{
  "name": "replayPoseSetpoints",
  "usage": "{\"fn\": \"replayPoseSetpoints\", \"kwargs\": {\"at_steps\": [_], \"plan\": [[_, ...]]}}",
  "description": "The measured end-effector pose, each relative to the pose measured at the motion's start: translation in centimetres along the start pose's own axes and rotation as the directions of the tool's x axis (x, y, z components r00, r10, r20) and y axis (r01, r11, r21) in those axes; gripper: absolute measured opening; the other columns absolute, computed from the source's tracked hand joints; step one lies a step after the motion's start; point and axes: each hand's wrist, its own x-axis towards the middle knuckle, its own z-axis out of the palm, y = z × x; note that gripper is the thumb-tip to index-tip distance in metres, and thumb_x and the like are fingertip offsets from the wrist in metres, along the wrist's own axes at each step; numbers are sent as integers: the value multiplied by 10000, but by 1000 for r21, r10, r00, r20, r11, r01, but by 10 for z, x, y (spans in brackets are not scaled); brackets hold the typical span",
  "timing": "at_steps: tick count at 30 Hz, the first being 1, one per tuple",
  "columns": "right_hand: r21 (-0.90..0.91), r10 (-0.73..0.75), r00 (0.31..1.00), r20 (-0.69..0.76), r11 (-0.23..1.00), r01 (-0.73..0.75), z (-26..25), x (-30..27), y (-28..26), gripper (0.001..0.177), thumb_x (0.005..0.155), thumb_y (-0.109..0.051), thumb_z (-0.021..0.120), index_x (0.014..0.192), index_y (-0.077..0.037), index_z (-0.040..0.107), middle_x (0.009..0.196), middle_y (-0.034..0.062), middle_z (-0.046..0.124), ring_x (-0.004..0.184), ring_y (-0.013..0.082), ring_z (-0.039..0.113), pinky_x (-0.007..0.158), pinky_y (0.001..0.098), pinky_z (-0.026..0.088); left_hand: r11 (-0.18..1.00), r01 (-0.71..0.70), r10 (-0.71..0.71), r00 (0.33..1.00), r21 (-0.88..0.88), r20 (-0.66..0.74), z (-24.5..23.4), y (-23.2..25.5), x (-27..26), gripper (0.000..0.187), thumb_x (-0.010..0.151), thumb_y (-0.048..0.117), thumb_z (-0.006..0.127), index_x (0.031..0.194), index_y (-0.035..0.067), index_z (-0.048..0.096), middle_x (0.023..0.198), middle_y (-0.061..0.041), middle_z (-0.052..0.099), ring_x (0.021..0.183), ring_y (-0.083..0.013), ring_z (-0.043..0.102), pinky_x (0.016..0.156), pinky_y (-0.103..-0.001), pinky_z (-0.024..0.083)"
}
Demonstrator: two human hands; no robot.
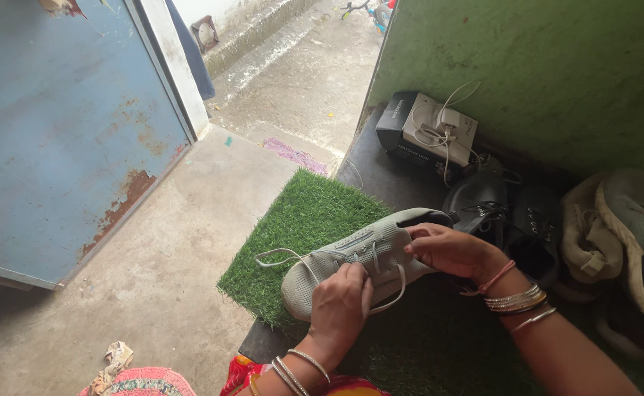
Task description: The person unlaces a light-colored sneaker, then removes the laces from a pair of brown boots. The person then relaces the sneaker and begins relacing one of the brown boots, threading the laces through the eyelets and tying them.
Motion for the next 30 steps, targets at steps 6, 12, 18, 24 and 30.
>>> {"fn": "replayPoseSetpoints", "kwargs": {"at_steps": [6,12,18,24,30], "plan": [[136,124,973,-194,986,-98,-12,14,12,362,923,-71,591,1243,99,603,1127,139,711,974,171,690,891,334,569,999,-32,31,998,-30,-47,1,-3,-2,116,915,133,675,913,43,602,858,-124,672,736,-335,679,666,-446,534],[-447,398,880,-257,759,-474,-13,49,17,334,871,-79,669,1186,33,679,1129,185,737,925,223,721,776,352,615,996,-93,93,995,-8,-37,5,-2,-12,122,884,127,689,912,43,604,859,-131,665,761,-334,667,684,-438,525],[-427,395,888,-236,779,-460,-9,68,20,361,873,-125,724,1184,54,677,1154,202,721,931,227,723,786,388,635,996,-94,94,993,5,-71,0,-14,-6,124,903,128,683,957,34,624,888,-126,678,783,-314,677,706,-420,535],[-602,-6,990,-142,794,-82,-3,49,10,446,814,-109,762,1234,0,654,1179,138,743,1027,177,714,843,317,601,995,-95,91,993,-43,-79,-4,-18,-11,186,906,179,719,1005,32,662,898,-118,702,791,-292,674,725,-414,524],[-753,-263,880,-394,642,-145,13,1,-53,197,909,-160,623,990,-8,719,875,122,770,745,197,767,691,344,654,985,-97,120,980,140,-162,-18,-28,-13,369,847,250,786,1129,69,630,960,-105,674,1010,-280,609,986,-505,401]]}}
